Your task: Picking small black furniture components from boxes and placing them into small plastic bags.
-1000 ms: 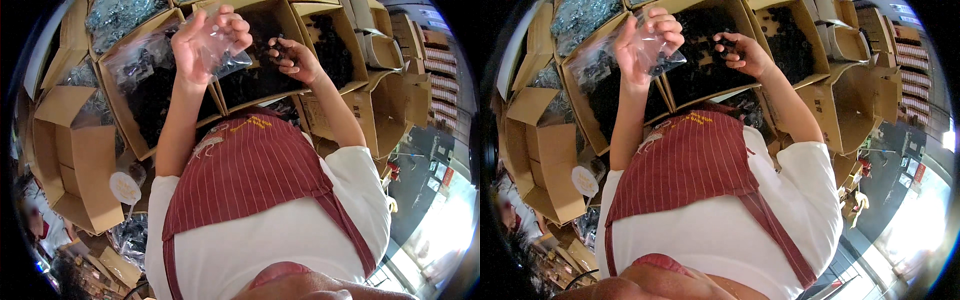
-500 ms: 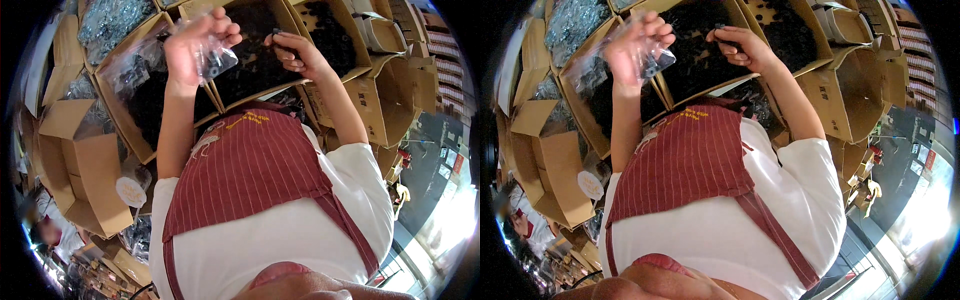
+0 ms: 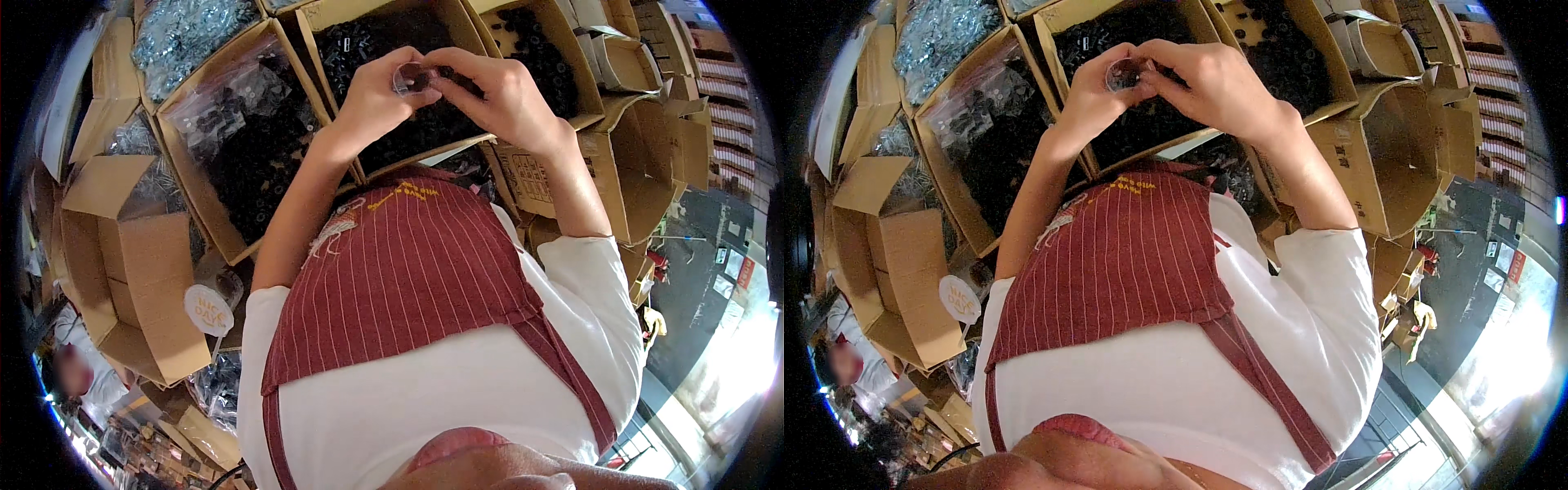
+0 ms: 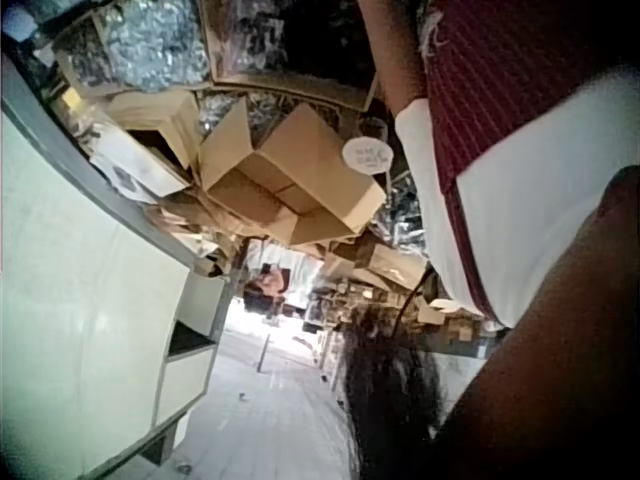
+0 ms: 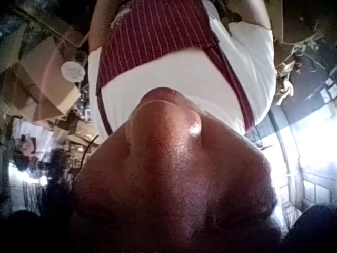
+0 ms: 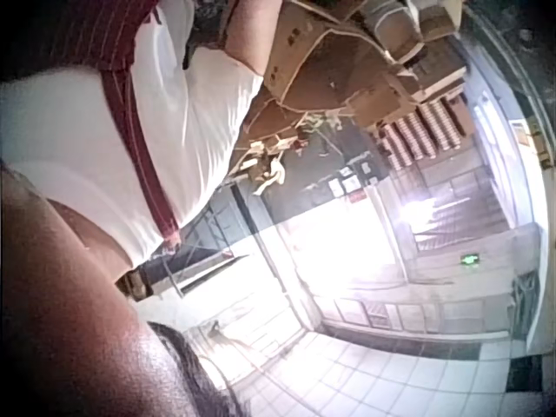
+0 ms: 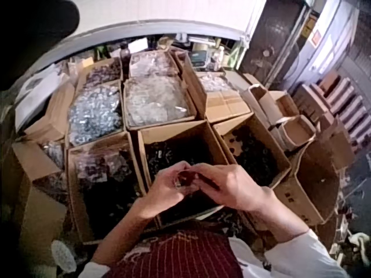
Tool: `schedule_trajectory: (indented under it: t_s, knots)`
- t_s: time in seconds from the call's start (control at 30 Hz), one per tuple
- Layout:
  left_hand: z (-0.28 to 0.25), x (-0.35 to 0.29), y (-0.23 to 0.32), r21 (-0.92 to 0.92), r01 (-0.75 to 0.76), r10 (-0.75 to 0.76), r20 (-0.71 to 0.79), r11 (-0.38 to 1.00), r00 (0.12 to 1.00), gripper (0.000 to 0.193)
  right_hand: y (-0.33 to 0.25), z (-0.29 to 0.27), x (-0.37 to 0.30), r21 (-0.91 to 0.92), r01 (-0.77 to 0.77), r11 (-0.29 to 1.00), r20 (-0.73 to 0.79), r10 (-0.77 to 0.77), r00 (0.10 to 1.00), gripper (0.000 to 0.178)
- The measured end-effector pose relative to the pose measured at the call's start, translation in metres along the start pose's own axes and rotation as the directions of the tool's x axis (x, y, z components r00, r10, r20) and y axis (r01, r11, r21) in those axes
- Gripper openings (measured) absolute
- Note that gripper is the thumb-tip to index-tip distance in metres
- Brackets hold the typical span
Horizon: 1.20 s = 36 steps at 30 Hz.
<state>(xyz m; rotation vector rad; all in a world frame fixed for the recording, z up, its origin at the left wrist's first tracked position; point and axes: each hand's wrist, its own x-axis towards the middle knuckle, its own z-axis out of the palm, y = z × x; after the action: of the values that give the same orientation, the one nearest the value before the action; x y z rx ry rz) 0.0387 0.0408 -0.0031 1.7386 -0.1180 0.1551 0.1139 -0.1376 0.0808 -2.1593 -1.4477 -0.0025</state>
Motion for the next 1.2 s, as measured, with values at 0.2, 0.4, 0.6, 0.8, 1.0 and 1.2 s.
schedule_trajectory:
  t_s: [0.2, 0.4, 0.6, 0.8, 1.0, 1.2]
  knots:
    - [0.0, -0.002, 0.007, -0.196, 0.061, -0.055, 0.035, 0.979, 0.998, 0.036, -0.004, -0.007, 0.009, 0.519, -0.076, 0.851, 0.161, -0.01, 0.987, 0.043]
    - [0.008, -0.006, -0.007, -0.2, -0.053, 0.061, 0.036, 0.978, 0.997, 0.048, -0.015, -0.014, 0.011, 0.811, -0.435, 0.391, 0.446, 0.068, 0.892, 0.064]
    - [0.01, -0.007, -0.001, -0.208, -0.001, -0.002, -0.012, 0.978, 1.0, 0.041, -0.01, -0.014, 0.015, 0.739, -0.44, 0.51, 0.484, 0.052, 0.873, 0.07]
    - [0.009, -0.008, -0.003, -0.095, -0.009, 0.009, 0.003, 0.995, 1.0, 0.045, -0.016, -0.018, 0.017, 0.566, -0.474, 0.675, 0.529, 0.144, 0.836, 0.069]
    - [0.01, -0.005, 0.004, -0.166, -0.14, 0.133, -0.05, 0.976, 0.99, 0.033, -0.01, -0.021, 0.015, 0.469, -0.362, 0.806, 0.478, 0.114, 0.871, 0.074]
    - [0.009, -0.005, -0.003, -0.123, -0.109, 0.112, 0.021, 0.986, 0.993, 0.034, -0.022, -0.026, 0.023, 0.207, -0.209, 0.956, 0.358, 0.125, 0.926, 0.069]
